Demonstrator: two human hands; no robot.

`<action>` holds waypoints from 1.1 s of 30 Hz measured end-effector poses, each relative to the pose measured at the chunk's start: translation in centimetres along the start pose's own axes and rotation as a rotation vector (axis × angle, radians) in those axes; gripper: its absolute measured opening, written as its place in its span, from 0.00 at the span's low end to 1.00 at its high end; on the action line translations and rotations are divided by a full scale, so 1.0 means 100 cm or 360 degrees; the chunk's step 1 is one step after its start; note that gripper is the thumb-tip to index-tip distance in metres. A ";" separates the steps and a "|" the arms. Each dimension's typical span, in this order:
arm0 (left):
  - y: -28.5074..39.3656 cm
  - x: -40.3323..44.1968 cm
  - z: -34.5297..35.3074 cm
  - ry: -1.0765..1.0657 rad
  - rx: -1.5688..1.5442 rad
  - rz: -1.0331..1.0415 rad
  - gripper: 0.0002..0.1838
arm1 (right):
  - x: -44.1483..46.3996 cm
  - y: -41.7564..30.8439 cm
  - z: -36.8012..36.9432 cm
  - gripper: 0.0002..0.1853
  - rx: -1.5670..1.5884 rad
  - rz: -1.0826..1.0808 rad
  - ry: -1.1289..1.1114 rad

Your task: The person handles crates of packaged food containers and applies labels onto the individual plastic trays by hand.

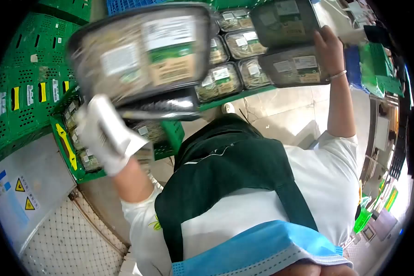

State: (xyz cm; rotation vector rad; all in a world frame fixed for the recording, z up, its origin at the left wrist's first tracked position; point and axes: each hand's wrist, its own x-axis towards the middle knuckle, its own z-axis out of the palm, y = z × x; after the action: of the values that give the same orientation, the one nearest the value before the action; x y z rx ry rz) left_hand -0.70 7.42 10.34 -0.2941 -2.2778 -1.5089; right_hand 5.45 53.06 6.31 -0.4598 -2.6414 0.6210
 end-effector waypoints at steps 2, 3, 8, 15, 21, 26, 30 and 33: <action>0.003 0.007 0.075 -0.0025 -0.0867 -0.1011 0.05 | 0.032 0.056 0.001 0.15 -0.0081 -0.0051 -0.0019; 0.001 0.009 0.112 -0.0073 -0.1085 -0.1149 0.05 | 0.048 0.083 0.009 0.15 -0.0180 -0.0094 -0.0029; -0.035 0.017 0.263 -0.0269 -0.0867 -0.1669 0.06 | 0.113 0.171 0.053 0.20 0.0005 0.0115 -0.0325; -0.131 0.012 0.389 -0.0781 -0.0809 -0.1756 0.07 | 0.107 0.233 0.119 0.29 -0.0713 0.0192 -0.0247; -0.127 0.002 0.378 -0.0491 -0.0555 -0.1335 0.16 | 0.004 0.086 0.164 0.34 -0.0165 -0.0927 -0.0668; -0.027 -0.014 0.159 -0.1061 -0.0783 -0.1133 0.09 | 0.019 0.077 0.169 0.38 -0.0388 -0.0805 -0.1112; 0.042 -0.052 -0.035 -0.0776 -0.0578 -0.1771 0.10 | 0.014 -0.034 0.166 0.29 0.0343 -0.0750 -0.0976; 0.030 -0.098 -0.170 -0.0129 -0.0322 -0.1874 0.08 | -0.028 -0.158 0.194 0.20 0.1203 -0.0672 -0.1345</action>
State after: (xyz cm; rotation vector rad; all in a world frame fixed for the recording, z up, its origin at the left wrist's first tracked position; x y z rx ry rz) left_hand 12.78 -6.59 14.49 1.1545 -2.4392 -2.2281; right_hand -4.13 31.71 -2.90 0.7079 -2.7292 1.8412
